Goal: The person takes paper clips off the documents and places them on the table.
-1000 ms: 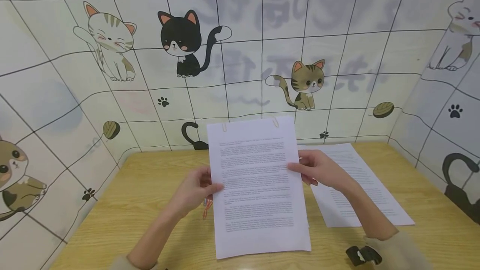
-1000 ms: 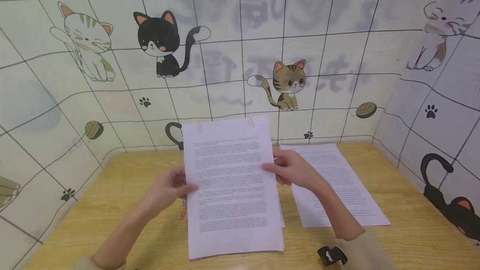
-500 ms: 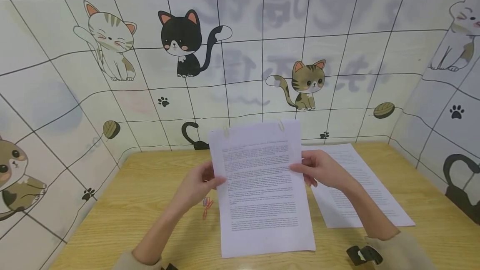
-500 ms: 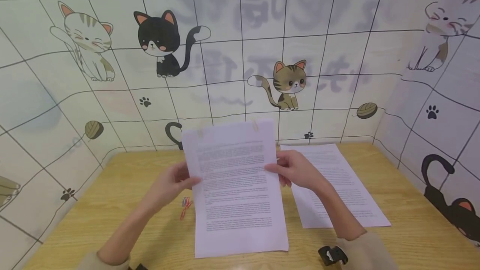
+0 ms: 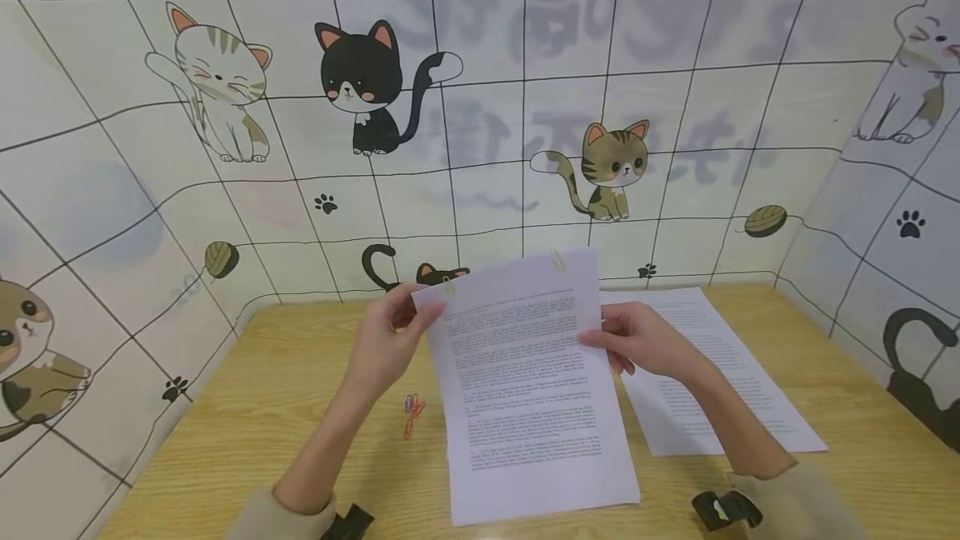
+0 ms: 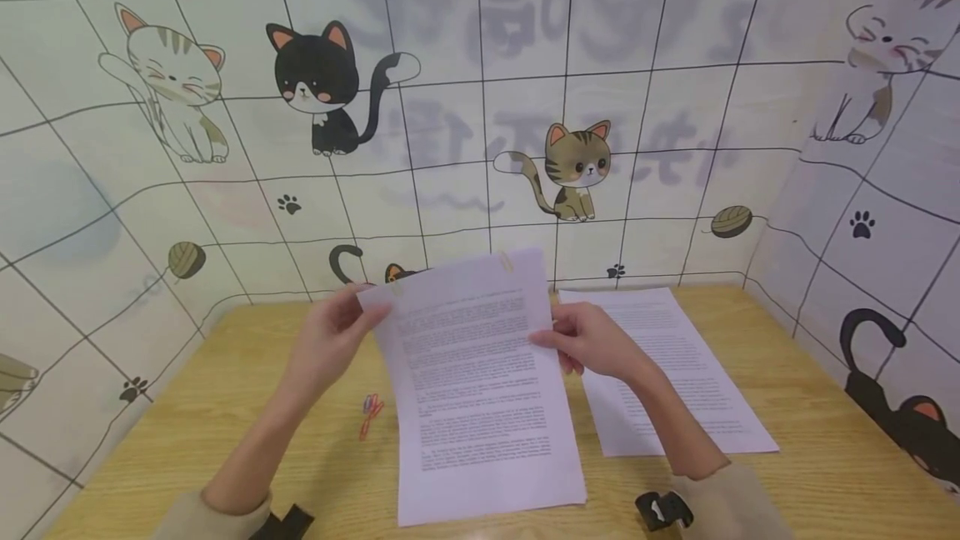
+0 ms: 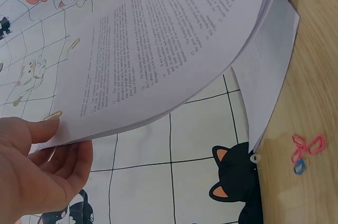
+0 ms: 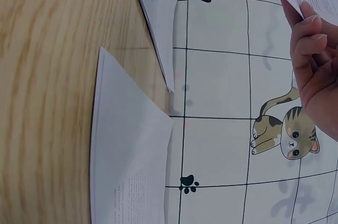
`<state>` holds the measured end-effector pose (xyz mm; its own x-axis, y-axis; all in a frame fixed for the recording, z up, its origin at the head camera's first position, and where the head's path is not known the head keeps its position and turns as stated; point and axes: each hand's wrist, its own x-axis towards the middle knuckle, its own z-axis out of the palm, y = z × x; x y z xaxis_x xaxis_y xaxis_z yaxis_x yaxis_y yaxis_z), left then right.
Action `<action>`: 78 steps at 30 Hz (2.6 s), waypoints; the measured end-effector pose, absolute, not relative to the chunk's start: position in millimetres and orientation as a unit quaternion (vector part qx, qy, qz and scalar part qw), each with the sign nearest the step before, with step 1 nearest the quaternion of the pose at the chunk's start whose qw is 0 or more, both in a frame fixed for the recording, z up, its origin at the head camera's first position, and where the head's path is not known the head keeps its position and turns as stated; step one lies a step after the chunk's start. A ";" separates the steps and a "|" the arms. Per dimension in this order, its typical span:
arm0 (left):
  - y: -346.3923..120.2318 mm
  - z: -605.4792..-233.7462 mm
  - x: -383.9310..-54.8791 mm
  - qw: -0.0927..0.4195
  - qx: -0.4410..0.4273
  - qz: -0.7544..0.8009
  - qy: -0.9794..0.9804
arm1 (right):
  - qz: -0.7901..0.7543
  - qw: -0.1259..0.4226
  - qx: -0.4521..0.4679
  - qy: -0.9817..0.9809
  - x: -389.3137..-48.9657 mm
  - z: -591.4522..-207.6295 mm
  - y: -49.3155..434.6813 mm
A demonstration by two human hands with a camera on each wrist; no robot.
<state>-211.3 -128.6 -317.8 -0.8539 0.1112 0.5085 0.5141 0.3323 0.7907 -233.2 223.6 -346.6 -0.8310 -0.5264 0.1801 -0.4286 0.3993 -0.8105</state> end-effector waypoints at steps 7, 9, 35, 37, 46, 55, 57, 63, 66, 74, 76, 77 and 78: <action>-123.0 -309.9 -211.2 0.238 -0.224 -0.548 -0.770 | -0.461 0.057 -0.282 0.839 -232.9 -346.8 223.8; -121.7 -308.6 -211.0 0.252 -0.227 -0.540 -0.771 | -0.459 0.057 -0.281 0.841 -232.6 -346.9 223.7; -122.7 -310.4 -216.4 0.264 -0.226 -0.511 -0.786 | -0.446 0.058 -0.281 0.848 -231.8 -345.7 225.1; -122.1 -310.8 -216.4 0.263 -0.220 -0.514 -0.786 | -0.447 0.058 -0.282 0.847 -231.5 -345.3 225.2; -122.6 -312.5 -218.3 0.291 -0.188 -0.556 -0.755 | -0.441 0.057 -0.274 0.853 -231.4 -345.3 226.4; -130.9 -306.5 -218.8 0.305 -0.156 -0.603 -0.720 | -0.436 0.049 -0.267 0.858 -233.4 -344.5 230.6; -131.4 -305.5 -218.5 0.302 -0.159 -0.611 -0.715 | -0.436 0.047 -0.268 0.858 -233.5 -343.8 231.2; -132.9 -306.4 -218.6 0.296 -0.163 -0.613 -0.714 | -0.436 0.046 -0.265 0.859 -233.0 -343.2 232.0; -135.7 -310.1 -217.9 0.290 -0.155 -0.603 -0.727 | -0.439 0.048 -0.263 0.858 -233.0 -343.3 231.9; -148.4 -323.2 -217.9 0.262 -0.131 -0.582 -0.758 | -0.441 0.046 -0.263 0.857 -232.4 -342.9 232.5; -152.3 -326.3 -217.9 0.258 -0.129 -0.575 -0.766 | -0.441 0.046 -0.262 0.857 -232.1 -342.9 232.6; -154.3 -327.8 -218.0 0.256 -0.128 -0.571 -0.770 | -0.441 0.046 -0.262 0.857 -231.9 -342.9 232.7; -156.4 -329.6 -218.0 0.254 -0.127 -0.566 -0.774 | -0.442 0.046 -0.263 0.857 -231.9 -342.8 232.7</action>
